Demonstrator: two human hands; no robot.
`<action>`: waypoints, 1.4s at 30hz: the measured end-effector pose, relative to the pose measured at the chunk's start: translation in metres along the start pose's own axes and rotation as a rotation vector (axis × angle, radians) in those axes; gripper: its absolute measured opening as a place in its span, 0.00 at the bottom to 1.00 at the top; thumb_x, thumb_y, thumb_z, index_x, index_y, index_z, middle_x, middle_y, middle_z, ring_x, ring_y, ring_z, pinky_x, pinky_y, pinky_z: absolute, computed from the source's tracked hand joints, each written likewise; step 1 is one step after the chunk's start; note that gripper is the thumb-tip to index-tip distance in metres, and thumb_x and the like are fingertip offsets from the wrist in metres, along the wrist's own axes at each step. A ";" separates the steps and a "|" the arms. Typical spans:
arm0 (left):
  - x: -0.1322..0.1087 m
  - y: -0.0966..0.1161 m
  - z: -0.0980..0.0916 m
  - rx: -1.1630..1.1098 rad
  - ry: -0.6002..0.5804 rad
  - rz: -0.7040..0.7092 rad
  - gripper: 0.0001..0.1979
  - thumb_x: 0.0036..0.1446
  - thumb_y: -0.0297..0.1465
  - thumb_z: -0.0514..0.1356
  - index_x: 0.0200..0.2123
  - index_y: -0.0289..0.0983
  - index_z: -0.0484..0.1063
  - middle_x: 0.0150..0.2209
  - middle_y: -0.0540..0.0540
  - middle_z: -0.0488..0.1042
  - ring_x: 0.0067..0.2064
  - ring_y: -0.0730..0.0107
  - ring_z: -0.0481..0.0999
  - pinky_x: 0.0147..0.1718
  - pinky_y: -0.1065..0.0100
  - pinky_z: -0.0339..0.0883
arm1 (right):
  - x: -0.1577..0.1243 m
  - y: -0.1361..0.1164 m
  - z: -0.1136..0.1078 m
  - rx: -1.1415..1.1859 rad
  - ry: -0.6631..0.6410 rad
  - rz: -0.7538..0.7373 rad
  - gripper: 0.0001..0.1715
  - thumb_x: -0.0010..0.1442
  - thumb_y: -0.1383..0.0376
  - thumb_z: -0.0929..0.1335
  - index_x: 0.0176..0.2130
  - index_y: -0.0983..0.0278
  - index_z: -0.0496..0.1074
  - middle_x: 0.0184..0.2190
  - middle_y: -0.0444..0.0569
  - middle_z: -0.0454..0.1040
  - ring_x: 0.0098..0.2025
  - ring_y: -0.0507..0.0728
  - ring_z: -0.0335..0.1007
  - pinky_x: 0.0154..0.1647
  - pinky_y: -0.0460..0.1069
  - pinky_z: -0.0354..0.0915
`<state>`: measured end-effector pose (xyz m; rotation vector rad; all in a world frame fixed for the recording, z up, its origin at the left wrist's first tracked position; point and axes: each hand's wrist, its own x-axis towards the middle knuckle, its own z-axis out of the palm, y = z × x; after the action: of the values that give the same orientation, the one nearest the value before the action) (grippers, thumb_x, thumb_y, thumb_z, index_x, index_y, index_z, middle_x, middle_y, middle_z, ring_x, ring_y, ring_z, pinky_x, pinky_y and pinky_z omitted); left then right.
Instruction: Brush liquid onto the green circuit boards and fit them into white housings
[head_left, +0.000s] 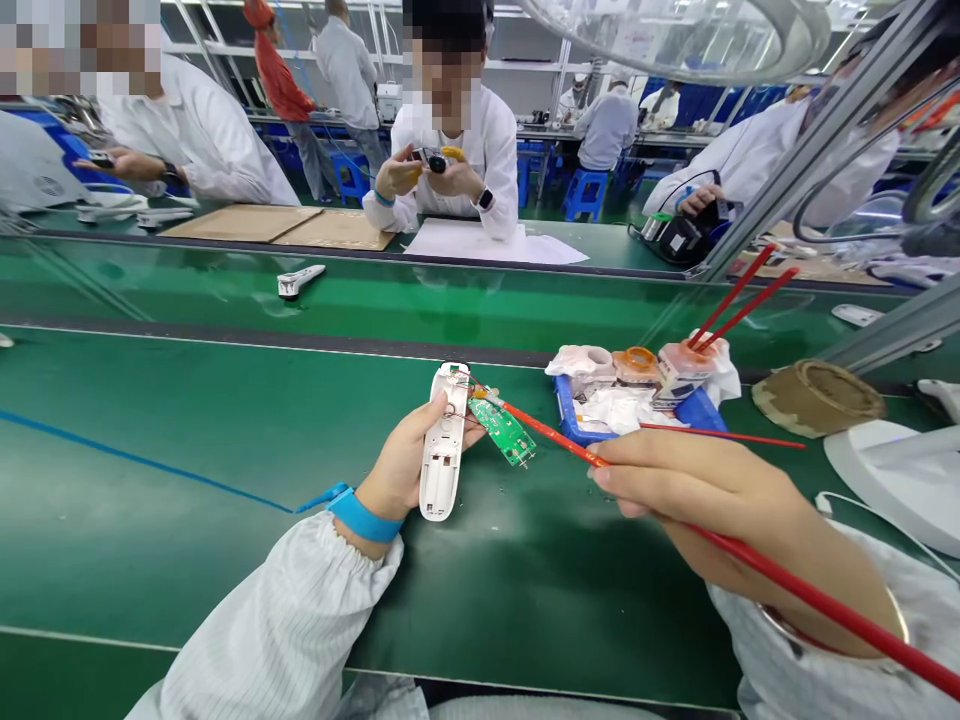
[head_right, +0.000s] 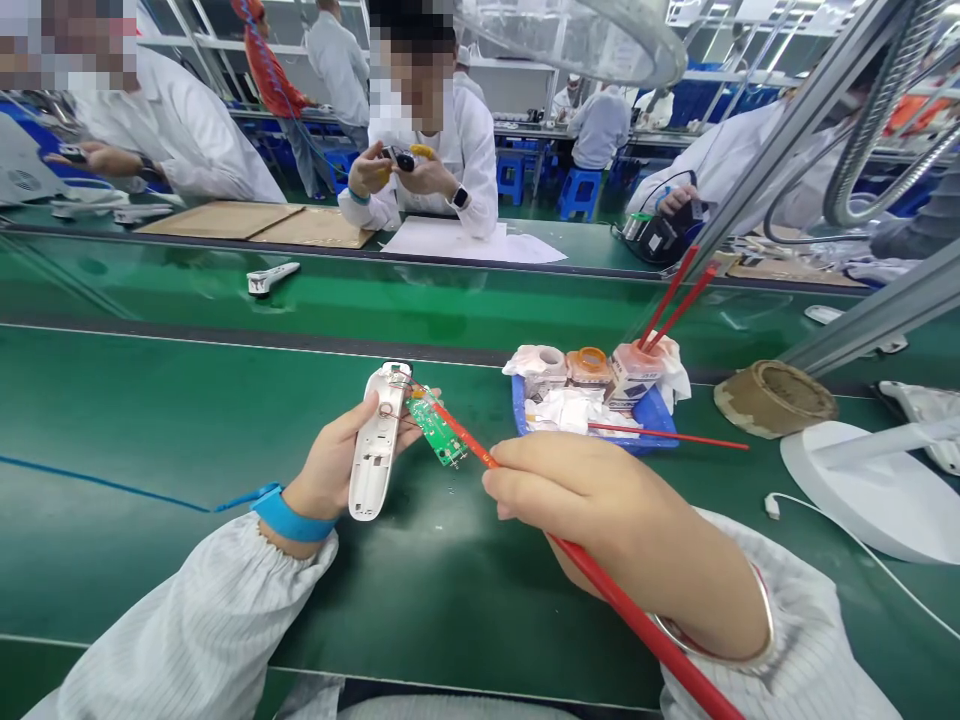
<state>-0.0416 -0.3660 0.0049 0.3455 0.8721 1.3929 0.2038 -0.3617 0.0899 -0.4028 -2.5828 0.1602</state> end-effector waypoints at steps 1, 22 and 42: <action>0.000 0.000 0.000 0.002 -0.009 -0.001 0.13 0.60 0.32 0.53 0.33 0.30 0.75 0.28 0.43 0.76 0.34 0.67 0.77 0.43 0.64 0.71 | -0.001 0.002 -0.001 -0.037 -0.013 0.018 0.18 0.57 0.80 0.58 0.41 0.64 0.67 0.40 0.51 0.73 0.39 0.55 0.72 0.36 0.47 0.68; 0.000 0.002 0.000 -0.043 0.063 0.039 0.14 0.60 0.30 0.53 0.28 0.31 0.75 0.25 0.44 0.76 0.30 0.68 0.77 0.40 0.65 0.73 | -0.005 0.006 -0.011 -0.125 0.004 0.050 0.17 0.58 0.78 0.57 0.40 0.65 0.68 0.38 0.53 0.73 0.36 0.56 0.72 0.32 0.47 0.68; 0.013 0.017 -0.012 -0.047 0.135 0.054 0.10 0.58 0.30 0.54 0.33 0.31 0.74 0.27 0.45 0.75 0.29 0.69 0.77 0.38 0.67 0.74 | -0.016 0.025 -0.013 -0.006 0.170 0.088 0.14 0.58 0.77 0.62 0.41 0.62 0.69 0.36 0.49 0.75 0.38 0.54 0.73 0.36 0.44 0.69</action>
<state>-0.0631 -0.3541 0.0045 0.2429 0.9444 1.4972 0.2297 -0.3428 0.0892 -0.5105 -2.4002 0.1433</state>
